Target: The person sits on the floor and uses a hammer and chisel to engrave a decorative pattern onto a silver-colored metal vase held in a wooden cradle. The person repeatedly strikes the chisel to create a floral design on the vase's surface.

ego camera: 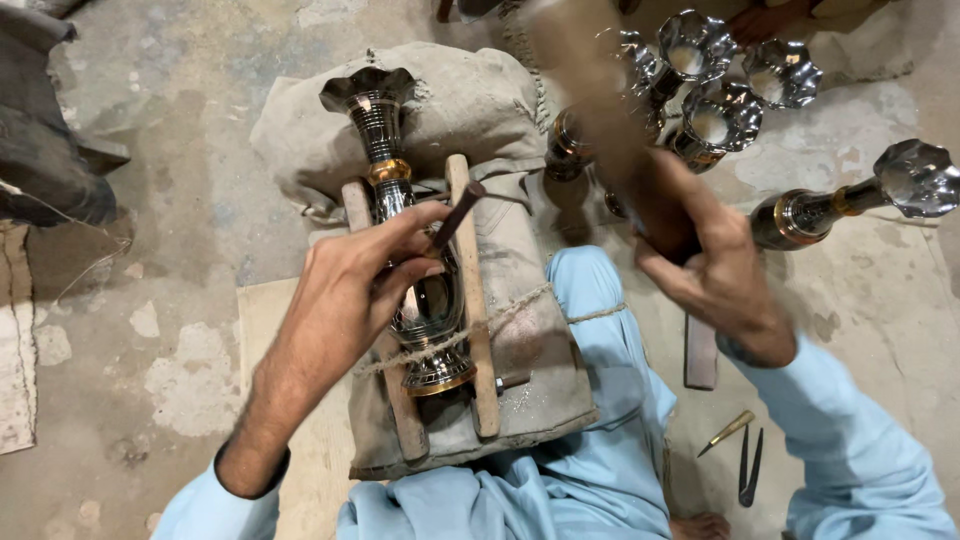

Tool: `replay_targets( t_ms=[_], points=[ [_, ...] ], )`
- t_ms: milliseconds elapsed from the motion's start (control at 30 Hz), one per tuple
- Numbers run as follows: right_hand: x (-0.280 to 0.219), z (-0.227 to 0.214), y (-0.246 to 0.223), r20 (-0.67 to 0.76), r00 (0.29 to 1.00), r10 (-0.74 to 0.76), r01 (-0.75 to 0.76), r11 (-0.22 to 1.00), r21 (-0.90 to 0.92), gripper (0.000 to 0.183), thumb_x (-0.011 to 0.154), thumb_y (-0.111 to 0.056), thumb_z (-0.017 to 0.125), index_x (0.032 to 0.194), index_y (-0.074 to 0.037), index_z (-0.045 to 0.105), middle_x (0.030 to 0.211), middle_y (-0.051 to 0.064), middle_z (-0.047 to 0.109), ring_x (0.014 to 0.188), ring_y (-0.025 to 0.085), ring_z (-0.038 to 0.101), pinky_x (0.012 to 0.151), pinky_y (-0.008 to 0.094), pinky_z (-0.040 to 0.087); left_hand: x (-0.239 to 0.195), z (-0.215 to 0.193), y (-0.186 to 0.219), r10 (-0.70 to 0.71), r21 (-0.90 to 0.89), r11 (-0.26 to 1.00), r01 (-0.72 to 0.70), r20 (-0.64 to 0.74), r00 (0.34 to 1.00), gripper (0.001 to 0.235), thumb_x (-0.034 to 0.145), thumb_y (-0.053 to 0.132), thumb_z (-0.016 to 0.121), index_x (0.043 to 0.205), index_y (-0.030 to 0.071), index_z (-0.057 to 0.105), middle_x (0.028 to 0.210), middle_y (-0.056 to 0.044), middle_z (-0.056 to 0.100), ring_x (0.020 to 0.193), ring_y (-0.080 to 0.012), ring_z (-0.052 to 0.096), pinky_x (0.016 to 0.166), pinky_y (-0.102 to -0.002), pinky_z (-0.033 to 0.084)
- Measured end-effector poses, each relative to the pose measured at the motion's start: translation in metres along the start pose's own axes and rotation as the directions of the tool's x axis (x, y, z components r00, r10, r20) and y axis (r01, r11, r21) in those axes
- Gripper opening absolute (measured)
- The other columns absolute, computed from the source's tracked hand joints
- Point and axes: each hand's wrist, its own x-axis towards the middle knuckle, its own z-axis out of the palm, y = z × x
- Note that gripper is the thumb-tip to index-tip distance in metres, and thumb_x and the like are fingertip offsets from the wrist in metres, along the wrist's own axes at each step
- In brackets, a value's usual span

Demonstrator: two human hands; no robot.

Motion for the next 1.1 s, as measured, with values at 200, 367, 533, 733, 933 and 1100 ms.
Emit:
replay_targets(
  t_ms=[200, 367, 533, 733, 933, 1100],
  points=[
    [0.040, -0.024, -0.019, 0.027, 0.973, -0.228, 0.229, 0.970, -0.087, 0.068, 0.089, -0.001, 0.078, 0.152, -0.009, 0.053, 0.116, 0.017, 0.073, 0.092, 0.025, 0.074, 0.084, 0.036, 0.062, -0.014, 0.011, -0.004, -0.066, -0.091, 0.995, 0.051, -0.169, 0.983, 0.048, 0.091, 0.006, 0.075, 0.136, 0.009, 0.059, 0.101, -0.011, 0.079, 0.093, -0.0195, 0.079, 0.077, -0.035, 0.064],
    [0.066, -0.043, -0.044, 0.027, 0.948, -0.318, 0.318, 0.948, 0.004, 0.067, 0.090, 0.000, 0.080, 0.150, -0.003, 0.050, 0.121, 0.019, 0.071, 0.103, 0.026, 0.075, 0.088, 0.037, 0.061, -0.019, 0.012, -0.004, -0.117, -0.153, 0.984, 0.086, -0.208, 0.971, 0.047, 0.094, 0.006, 0.073, 0.137, 0.009, 0.055, 0.103, -0.010, 0.080, 0.095, -0.0179, 0.080, 0.074, -0.034, 0.064],
    [0.079, -0.055, -0.061, 0.334, 0.914, -0.231, 0.357, 0.850, -0.388, 0.071, 0.089, -0.019, 0.083, 0.152, -0.021, 0.053, 0.113, 0.009, 0.072, 0.078, 0.025, 0.069, 0.068, 0.038, 0.058, -0.021, 0.016, -0.006, -0.141, -0.162, 0.981, 0.105, -0.232, 0.963, 0.046, 0.092, 0.005, 0.076, 0.134, 0.010, 0.057, 0.102, -0.010, 0.080, 0.089, -0.0171, 0.080, 0.071, -0.033, 0.064],
    [0.092, -0.053, -0.078, 0.325, 0.885, -0.332, 0.453, 0.775, -0.441, 0.075, 0.082, -0.020, 0.078, 0.153, -0.018, 0.055, 0.104, 0.005, 0.071, 0.066, 0.020, 0.066, 0.057, 0.033, 0.057, -0.027, 0.024, -0.010, -0.176, -0.162, 0.978, 0.131, -0.307, 0.935, 0.045, 0.091, 0.005, 0.078, 0.131, 0.008, 0.058, 0.099, -0.010, 0.080, 0.090, -0.0177, 0.081, 0.071, -0.033, 0.064],
    [0.109, -0.046, -0.100, 0.301, 0.889, -0.346, 0.456, 0.736, -0.501, 0.067, 0.090, -0.017, 0.075, 0.153, -0.020, 0.053, 0.106, 0.006, 0.071, 0.066, 0.020, 0.067, 0.052, 0.033, 0.053, -0.032, 0.032, -0.008, -0.272, -0.189, 0.959, 0.213, -0.387, 0.881, 0.048, 0.087, 0.007, 0.081, 0.129, 0.003, 0.059, 0.094, -0.012, 0.079, 0.086, -0.0186, 0.080, 0.065, -0.031, 0.063],
    [0.118, -0.042, -0.113, 0.347, 0.836, -0.425, 0.548, 0.609, -0.573, 0.060, 0.094, -0.015, 0.071, 0.152, -0.025, 0.058, 0.091, 0.000, 0.068, 0.066, 0.017, 0.067, 0.051, 0.032, 0.052, -0.036, 0.038, -0.006, -0.263, -0.244, 0.955, 0.166, -0.449, 0.854, 0.045, 0.091, 0.007, 0.080, 0.130, 0.003, 0.058, 0.098, -0.010, 0.079, 0.089, -0.0165, 0.080, 0.066, -0.028, 0.063]
  ],
)
